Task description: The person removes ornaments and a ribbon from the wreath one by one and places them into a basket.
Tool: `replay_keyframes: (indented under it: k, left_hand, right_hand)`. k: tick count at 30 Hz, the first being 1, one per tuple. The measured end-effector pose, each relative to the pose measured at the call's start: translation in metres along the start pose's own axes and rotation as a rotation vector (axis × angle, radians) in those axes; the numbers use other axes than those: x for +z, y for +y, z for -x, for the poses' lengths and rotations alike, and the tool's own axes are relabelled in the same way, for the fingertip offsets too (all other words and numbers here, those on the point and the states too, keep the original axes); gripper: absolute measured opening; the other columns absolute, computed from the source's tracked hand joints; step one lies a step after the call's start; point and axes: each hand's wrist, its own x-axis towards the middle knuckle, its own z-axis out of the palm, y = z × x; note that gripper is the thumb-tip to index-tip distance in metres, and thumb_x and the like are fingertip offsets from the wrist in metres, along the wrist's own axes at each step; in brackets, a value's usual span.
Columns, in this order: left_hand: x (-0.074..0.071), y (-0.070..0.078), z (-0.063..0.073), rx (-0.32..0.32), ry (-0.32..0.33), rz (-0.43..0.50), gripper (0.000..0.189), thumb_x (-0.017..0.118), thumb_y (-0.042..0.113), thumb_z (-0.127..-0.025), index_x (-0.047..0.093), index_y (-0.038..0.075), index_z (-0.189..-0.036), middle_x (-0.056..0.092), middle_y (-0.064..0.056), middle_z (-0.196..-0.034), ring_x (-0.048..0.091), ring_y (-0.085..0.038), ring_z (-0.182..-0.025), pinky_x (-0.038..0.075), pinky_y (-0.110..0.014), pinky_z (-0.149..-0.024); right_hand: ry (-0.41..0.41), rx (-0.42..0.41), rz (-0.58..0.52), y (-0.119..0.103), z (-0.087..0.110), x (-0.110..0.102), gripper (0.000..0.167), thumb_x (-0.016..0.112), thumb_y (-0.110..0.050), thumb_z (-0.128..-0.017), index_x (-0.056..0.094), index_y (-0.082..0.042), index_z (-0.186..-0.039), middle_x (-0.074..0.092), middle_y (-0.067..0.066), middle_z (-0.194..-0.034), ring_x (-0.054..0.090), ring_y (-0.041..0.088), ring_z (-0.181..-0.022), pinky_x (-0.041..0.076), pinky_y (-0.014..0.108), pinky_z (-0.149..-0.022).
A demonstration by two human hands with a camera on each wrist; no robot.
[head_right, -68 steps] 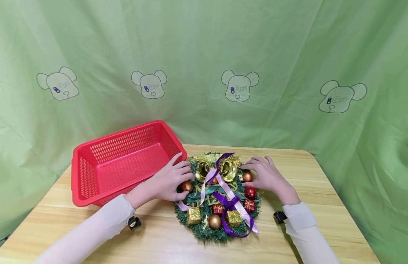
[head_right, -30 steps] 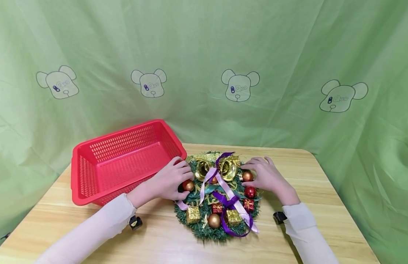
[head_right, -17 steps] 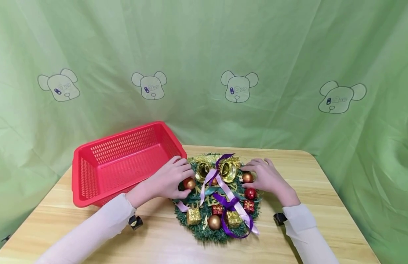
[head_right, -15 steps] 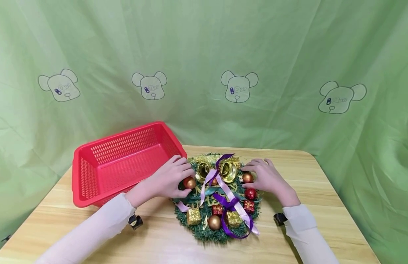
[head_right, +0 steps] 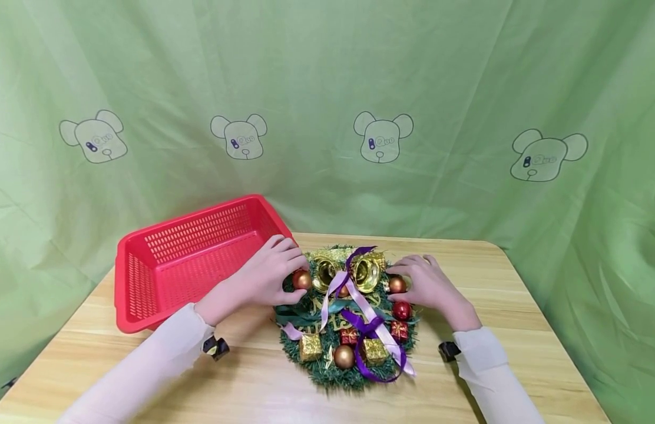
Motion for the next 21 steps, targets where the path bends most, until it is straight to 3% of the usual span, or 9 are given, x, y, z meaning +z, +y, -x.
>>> replay_keyframes:
  k: [21]
  left_hand:
    - [-0.026,-0.014,-0.005,-0.047,0.051,-0.042,0.03,0.072,0.041,-0.083,0.066,0.017,-0.099,0.069,0.002,-0.097,0.054,-0.021,-0.097,0.042,-0.043,-0.095]
  right_hand:
    - [0.001,-0.001,0.013,0.002,0.001,0.001,0.061,0.087,-0.042,-0.075,0.071,-0.014,-0.127,0.069,0.015,-0.129,0.058,0.043,-0.125,0.03,0.073,-0.108]
